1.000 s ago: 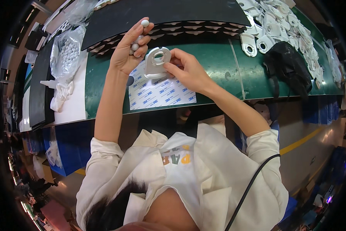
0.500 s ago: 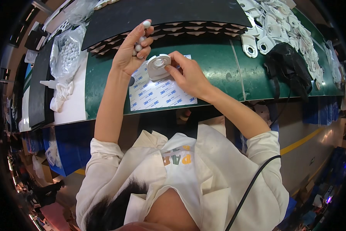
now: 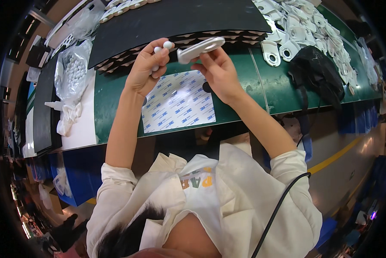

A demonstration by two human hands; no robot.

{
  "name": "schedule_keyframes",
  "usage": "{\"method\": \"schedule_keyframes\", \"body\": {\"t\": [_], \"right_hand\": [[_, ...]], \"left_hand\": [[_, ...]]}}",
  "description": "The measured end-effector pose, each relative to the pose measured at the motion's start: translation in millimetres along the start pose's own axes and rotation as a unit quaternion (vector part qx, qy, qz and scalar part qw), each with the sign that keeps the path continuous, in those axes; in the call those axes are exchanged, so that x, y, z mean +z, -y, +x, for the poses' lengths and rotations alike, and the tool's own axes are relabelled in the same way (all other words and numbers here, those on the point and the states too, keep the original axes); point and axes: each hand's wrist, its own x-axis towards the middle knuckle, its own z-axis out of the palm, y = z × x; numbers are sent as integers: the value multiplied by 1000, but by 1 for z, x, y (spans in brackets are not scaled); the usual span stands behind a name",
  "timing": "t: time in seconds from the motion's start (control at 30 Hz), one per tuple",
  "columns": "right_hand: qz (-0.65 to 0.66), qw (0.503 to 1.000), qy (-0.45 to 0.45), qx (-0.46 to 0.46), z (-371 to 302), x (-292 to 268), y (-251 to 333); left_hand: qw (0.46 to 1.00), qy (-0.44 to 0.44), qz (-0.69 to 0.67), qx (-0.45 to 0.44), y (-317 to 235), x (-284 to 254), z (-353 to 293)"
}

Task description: Assembling and inspecting small white plastic components at a production line workstation.

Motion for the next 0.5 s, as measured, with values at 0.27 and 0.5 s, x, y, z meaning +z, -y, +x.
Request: {"method": "schedule_keyframes", "body": {"t": [0.27, 0.5], "right_hand": [[70, 996, -32, 39, 1, -8, 3], [51, 998, -42, 25, 1, -5, 6]], "left_hand": [[999, 13, 28, -34, 1, 15, -5], [998, 35, -11, -57, 4, 17, -5]]}}
